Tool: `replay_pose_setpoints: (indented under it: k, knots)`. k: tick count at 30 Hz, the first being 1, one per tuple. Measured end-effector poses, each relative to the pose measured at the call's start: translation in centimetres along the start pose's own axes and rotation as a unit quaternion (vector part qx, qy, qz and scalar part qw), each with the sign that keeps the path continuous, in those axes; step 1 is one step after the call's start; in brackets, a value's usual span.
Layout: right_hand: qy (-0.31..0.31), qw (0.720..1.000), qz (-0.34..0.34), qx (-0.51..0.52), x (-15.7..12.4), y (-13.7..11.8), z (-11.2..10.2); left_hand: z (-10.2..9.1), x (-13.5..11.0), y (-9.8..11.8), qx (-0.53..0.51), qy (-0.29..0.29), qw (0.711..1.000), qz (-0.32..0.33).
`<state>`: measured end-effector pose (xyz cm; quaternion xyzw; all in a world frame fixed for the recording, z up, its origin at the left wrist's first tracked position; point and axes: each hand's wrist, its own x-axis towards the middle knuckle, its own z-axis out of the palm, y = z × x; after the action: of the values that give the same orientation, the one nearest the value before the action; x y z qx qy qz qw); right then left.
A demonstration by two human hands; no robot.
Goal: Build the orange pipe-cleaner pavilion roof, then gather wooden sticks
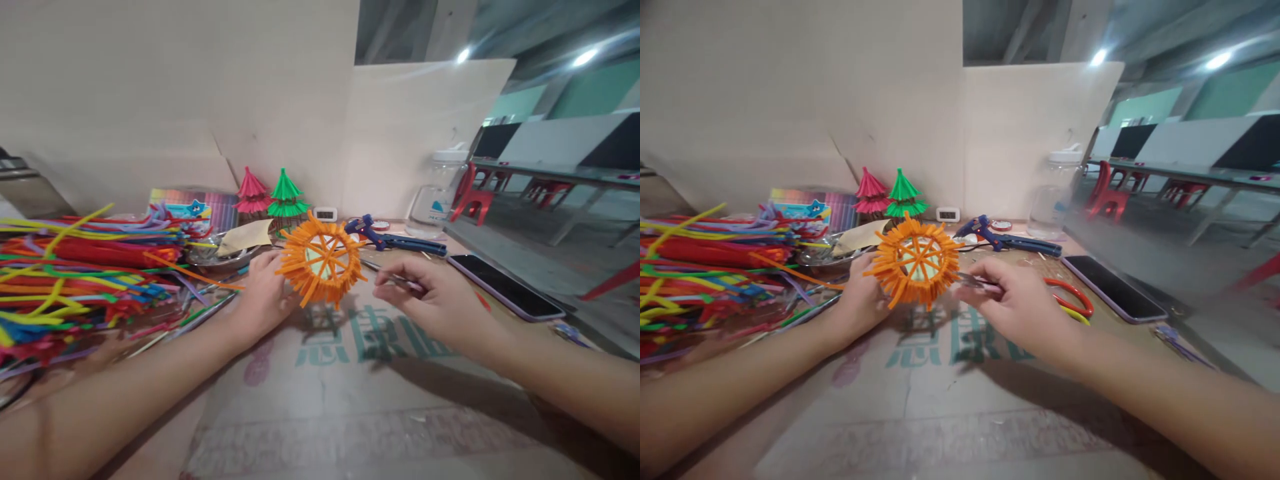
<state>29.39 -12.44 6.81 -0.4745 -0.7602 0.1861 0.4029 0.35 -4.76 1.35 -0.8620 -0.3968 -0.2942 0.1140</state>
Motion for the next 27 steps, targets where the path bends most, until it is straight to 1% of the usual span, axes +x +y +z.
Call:
replay_pose_setpoints:
  k: [2,4,5,7,10,12,14,18,21,24,26,27]
  knots:
    - [-0.025,0.995,-0.079,-0.058,1.1,-2.0,0.5,-0.2,0.0,0.3,0.009,0.011,1.0,0.002]
    - [-0.036,0.979,-0.148,-0.135,2.2,-3.9,1.5,-0.4,0.0,0.5,0.009,0.017,1.0,0.003]
    - [-0.031,0.97,-0.168,-0.17,2.7,-4.7,2.0,-0.5,-0.1,0.6,0.006,0.018,1.0,0.004]
    - [-0.035,0.956,-0.175,-0.234,3.6,-5.7,3.1,-0.7,-0.1,0.8,0.0,0.023,1.0,0.003]
    - [-0.048,0.941,-0.142,-0.303,4.3,-6.1,4.0,-0.9,-0.1,0.9,-0.005,0.021,1.0,-0.003]
    - [-0.05,0.936,-0.129,-0.322,4.4,-6.0,4.3,-1.0,0.0,0.9,-0.007,0.014,1.0,-0.012]
    - [-0.053,0.937,-0.129,-0.319,4.4,-5.8,4.3,-0.9,0.1,0.8,-0.009,0.012,1.0,-0.014]
    - [-0.041,0.954,-0.129,-0.266,4.4,-5.6,3.9,-0.8,0.1,0.7,-0.005,0.006,1.0,-0.015]
    - [-0.011,0.98,-0.113,-0.164,4.4,-4.8,2.6,-0.6,0.2,0.7,-0.025,-0.007,0.999,-0.019]
    - [0.062,0.996,-0.055,-0.026,4.7,-2.1,0.6,-0.2,0.5,0.2,-0.084,0.006,0.996,-0.02]
    - [0.126,0.988,0.012,0.089,4.9,0.7,-0.6,0.4,0.5,-0.4,-0.115,0.031,0.992,-0.028]
    - [0.152,0.975,0.049,0.153,5.0,2.2,-1.0,0.6,0.5,-0.7,-0.126,0.044,0.99,-0.039]
